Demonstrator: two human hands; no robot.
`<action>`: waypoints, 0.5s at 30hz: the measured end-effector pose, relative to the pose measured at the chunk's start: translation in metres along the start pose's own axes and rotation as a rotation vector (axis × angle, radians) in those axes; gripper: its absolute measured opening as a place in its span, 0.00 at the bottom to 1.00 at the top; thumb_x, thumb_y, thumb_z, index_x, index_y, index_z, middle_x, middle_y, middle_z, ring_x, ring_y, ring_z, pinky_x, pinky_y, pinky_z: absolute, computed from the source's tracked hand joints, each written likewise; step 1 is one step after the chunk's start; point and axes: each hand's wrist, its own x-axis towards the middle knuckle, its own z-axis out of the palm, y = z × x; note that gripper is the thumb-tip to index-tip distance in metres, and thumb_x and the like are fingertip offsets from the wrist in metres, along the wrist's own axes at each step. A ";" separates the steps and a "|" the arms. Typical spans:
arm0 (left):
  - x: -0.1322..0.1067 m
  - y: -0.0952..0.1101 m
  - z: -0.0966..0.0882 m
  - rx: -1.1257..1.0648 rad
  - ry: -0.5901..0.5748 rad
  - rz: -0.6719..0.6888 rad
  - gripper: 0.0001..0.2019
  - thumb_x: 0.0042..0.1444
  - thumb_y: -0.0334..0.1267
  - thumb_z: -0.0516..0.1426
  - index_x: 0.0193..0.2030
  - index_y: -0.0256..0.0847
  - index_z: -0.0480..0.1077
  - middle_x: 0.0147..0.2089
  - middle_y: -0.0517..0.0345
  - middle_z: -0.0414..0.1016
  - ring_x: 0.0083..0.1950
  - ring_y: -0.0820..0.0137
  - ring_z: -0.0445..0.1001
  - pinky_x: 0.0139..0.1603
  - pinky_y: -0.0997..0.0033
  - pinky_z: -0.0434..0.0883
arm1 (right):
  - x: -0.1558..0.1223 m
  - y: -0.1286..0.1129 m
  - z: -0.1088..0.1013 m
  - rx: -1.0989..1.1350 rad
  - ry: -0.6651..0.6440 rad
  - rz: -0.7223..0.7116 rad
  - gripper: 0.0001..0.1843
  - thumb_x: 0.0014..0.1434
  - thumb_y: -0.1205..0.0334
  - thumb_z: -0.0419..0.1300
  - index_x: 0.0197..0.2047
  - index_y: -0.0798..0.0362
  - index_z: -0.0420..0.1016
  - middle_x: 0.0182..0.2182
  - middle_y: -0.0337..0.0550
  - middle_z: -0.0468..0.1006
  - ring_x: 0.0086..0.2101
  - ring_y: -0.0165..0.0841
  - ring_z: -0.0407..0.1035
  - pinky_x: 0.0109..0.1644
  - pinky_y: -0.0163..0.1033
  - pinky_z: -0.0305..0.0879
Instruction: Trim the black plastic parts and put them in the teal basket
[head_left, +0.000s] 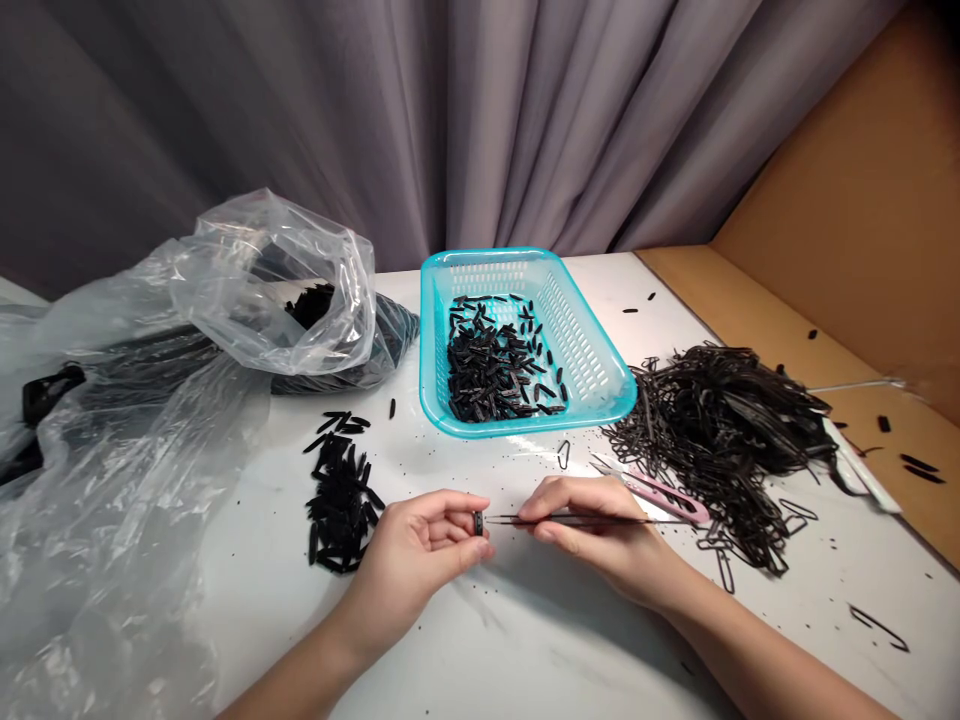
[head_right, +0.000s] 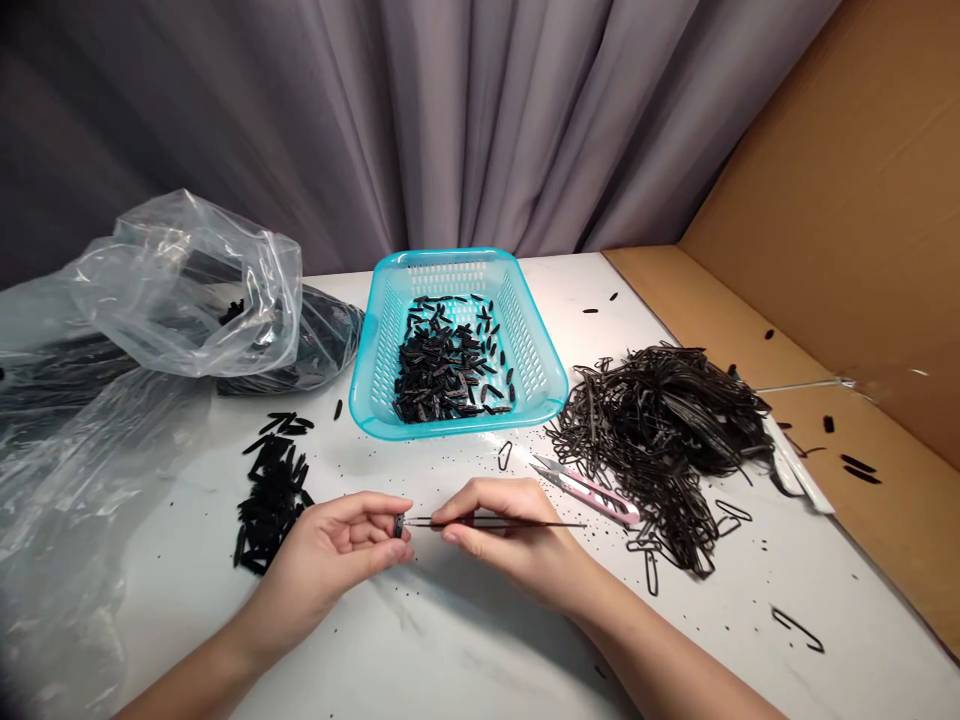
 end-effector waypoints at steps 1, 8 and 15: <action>0.000 0.000 0.000 0.001 -0.006 0.001 0.13 0.46 0.32 0.63 0.41 0.38 0.72 0.32 0.58 0.74 0.33 0.71 0.74 0.38 0.72 0.71 | 0.000 0.000 0.000 -0.004 -0.011 -0.002 0.05 0.57 0.64 0.58 0.38 0.54 0.74 0.33 0.43 0.77 0.34 0.30 0.71 0.38 0.34 0.66; -0.002 0.004 0.002 0.134 0.030 0.077 0.11 0.50 0.34 0.60 0.42 0.40 0.70 0.33 0.57 0.74 0.36 0.69 0.74 0.40 0.70 0.70 | 0.003 -0.005 0.003 -0.266 0.052 -0.027 0.04 0.55 0.68 0.57 0.29 0.56 0.71 0.24 0.40 0.73 0.26 0.27 0.66 0.30 0.32 0.60; -0.006 0.041 0.008 0.578 0.047 0.357 0.06 0.52 0.32 0.57 0.25 0.40 0.68 0.26 0.62 0.70 0.30 0.72 0.70 0.31 0.76 0.66 | 0.007 -0.001 0.006 -0.356 0.077 -0.060 0.04 0.56 0.67 0.55 0.30 0.56 0.70 0.23 0.39 0.71 0.25 0.27 0.64 0.28 0.31 0.57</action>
